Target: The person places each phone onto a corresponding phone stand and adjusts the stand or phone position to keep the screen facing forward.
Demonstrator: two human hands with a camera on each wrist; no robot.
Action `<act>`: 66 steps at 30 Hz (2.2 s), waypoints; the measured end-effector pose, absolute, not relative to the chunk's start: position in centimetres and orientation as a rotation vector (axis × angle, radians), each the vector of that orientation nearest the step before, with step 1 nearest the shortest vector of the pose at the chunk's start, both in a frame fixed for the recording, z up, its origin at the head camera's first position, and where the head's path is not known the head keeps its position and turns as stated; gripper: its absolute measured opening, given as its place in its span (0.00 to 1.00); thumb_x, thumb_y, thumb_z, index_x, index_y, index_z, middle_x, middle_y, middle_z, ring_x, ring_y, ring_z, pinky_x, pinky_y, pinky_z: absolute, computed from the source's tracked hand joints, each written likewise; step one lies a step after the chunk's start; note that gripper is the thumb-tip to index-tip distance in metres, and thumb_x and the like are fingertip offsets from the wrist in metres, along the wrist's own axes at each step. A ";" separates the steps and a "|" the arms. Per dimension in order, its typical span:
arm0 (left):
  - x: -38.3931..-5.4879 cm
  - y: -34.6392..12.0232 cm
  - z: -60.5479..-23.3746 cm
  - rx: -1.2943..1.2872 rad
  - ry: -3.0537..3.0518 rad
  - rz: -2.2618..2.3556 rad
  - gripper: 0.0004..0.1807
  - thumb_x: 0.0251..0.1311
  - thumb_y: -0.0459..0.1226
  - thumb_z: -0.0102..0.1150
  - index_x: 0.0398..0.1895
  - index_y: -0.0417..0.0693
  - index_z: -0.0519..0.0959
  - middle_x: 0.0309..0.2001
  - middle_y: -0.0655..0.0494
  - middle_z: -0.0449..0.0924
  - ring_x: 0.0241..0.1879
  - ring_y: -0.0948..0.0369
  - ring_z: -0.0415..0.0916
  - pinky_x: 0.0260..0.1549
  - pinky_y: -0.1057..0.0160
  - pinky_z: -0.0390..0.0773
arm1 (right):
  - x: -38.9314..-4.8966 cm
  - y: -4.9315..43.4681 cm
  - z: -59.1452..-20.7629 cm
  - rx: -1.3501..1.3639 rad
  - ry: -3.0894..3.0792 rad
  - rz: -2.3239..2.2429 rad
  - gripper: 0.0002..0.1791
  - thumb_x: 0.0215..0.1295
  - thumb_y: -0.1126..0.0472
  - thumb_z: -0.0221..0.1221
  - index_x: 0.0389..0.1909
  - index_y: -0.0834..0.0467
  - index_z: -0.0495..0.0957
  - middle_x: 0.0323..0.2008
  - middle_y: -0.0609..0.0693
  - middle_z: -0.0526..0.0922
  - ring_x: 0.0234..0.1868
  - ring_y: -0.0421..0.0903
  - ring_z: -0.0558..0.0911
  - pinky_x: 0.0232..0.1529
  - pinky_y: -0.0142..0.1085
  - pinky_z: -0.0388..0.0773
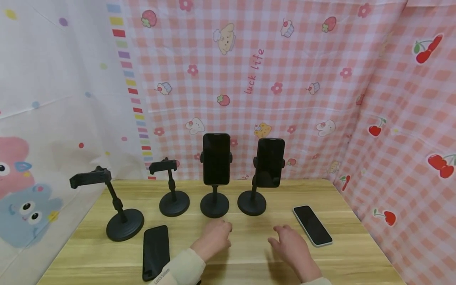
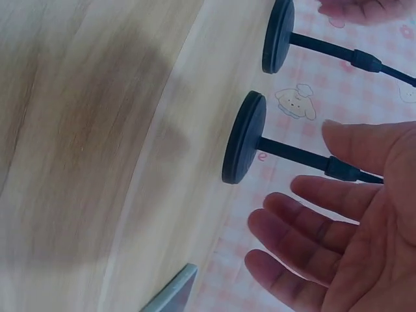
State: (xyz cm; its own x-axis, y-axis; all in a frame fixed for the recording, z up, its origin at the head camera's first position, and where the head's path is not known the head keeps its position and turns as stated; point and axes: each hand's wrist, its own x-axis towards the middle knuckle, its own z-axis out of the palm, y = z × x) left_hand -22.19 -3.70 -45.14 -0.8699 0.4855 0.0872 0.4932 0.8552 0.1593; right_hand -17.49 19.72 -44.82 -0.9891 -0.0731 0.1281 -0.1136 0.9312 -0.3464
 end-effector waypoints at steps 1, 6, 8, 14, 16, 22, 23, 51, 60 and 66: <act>-22.1 -4.1 -45.3 -0.780 -2.986 -0.279 0.11 0.44 0.35 0.75 0.32 0.47 0.84 0.30 0.55 0.82 0.30 0.57 0.79 0.28 0.59 0.77 | -17.4 19.7 -44.8 0.147 -2.988 0.526 0.19 0.61 0.56 0.67 0.46 0.66 0.81 0.40 0.61 0.82 0.40 0.60 0.82 0.42 0.54 0.78; -21.6 -6.2 -45.7 -0.693 -3.074 -0.351 0.13 0.42 0.31 0.73 0.35 0.47 0.85 0.34 0.54 0.83 0.35 0.55 0.80 0.31 0.53 0.79 | -16.6 20.2 -44.8 0.140 -3.060 0.462 0.20 0.59 0.55 0.68 0.46 0.66 0.81 0.41 0.61 0.81 0.41 0.59 0.82 0.42 0.53 0.78; -21.6 -7.0 -45.8 -0.646 -3.112 -0.375 0.15 0.42 0.33 0.75 0.36 0.47 0.85 0.35 0.54 0.83 0.36 0.54 0.80 0.32 0.51 0.79 | -16.3 20.5 -44.9 0.134 -3.084 0.440 0.21 0.59 0.55 0.68 0.46 0.65 0.81 0.41 0.60 0.81 0.41 0.58 0.82 0.43 0.53 0.78; -22.0 -9.6 -45.9 -0.539 -3.167 -0.429 0.16 0.43 0.33 0.74 0.39 0.46 0.84 0.39 0.52 0.84 0.38 0.51 0.80 0.35 0.48 0.79 | -15.5 21.4 -45.4 0.118 -3.103 0.438 0.20 0.59 0.55 0.67 0.45 0.65 0.81 0.39 0.58 0.81 0.40 0.57 0.82 0.43 0.53 0.78; -22.2 -10.5 -46.0 -0.509 -3.181 -0.455 0.16 0.44 0.34 0.74 0.40 0.45 0.84 0.40 0.51 0.83 0.40 0.50 0.80 0.37 0.48 0.79 | -15.3 21.6 -45.6 0.106 -3.122 0.457 0.20 0.59 0.55 0.67 0.45 0.66 0.81 0.39 0.59 0.81 0.40 0.57 0.82 0.43 0.54 0.77; -22.6 -13.1 -45.9 -0.412 -3.177 -0.478 0.17 0.48 0.36 0.74 0.43 0.45 0.82 0.40 0.50 0.82 0.40 0.50 0.80 0.37 0.48 0.78 | -15.2 21.5 -46.0 0.097 -3.215 0.493 0.22 0.61 0.54 0.66 0.47 0.67 0.80 0.42 0.61 0.81 0.43 0.58 0.81 0.44 0.56 0.77; -22.6 -13.5 -45.9 -0.394 -3.170 -0.468 0.17 0.48 0.37 0.74 0.43 0.45 0.82 0.40 0.51 0.82 0.39 0.51 0.80 0.35 0.48 0.78 | -15.3 21.5 -46.0 0.095 -3.225 0.497 0.22 0.61 0.54 0.66 0.47 0.67 0.80 0.42 0.61 0.81 0.43 0.58 0.81 0.45 0.56 0.77; -27.8 -19.6 -44.2 -0.133 -3.143 -0.562 0.25 0.58 0.42 0.69 0.53 0.34 0.78 0.48 0.37 0.81 0.45 0.41 0.79 0.43 0.41 0.77 | -15.2 20.1 -45.4 0.138 -3.275 0.495 0.22 0.60 0.54 0.68 0.47 0.67 0.80 0.42 0.59 0.80 0.43 0.56 0.81 0.47 0.54 0.77; -29.4 -20.4 -42.8 -0.052 -3.125 -0.634 0.31 0.64 0.46 0.62 0.61 0.31 0.73 0.54 0.34 0.78 0.49 0.38 0.77 0.45 0.39 0.76 | -15.2 20.1 -45.4 0.120 -3.280 0.503 0.22 0.60 0.54 0.68 0.47 0.67 0.80 0.43 0.59 0.81 0.44 0.57 0.81 0.48 0.55 0.76; -30.3 -20.4 -41.9 -0.035 -3.096 -0.638 0.31 0.67 0.47 0.59 0.61 0.29 0.71 0.56 0.32 0.76 0.50 0.38 0.77 0.45 0.40 0.77 | -15.1 20.1 -45.5 0.115 -3.292 0.496 0.22 0.61 0.54 0.68 0.48 0.67 0.80 0.43 0.60 0.80 0.45 0.58 0.80 0.49 0.56 0.76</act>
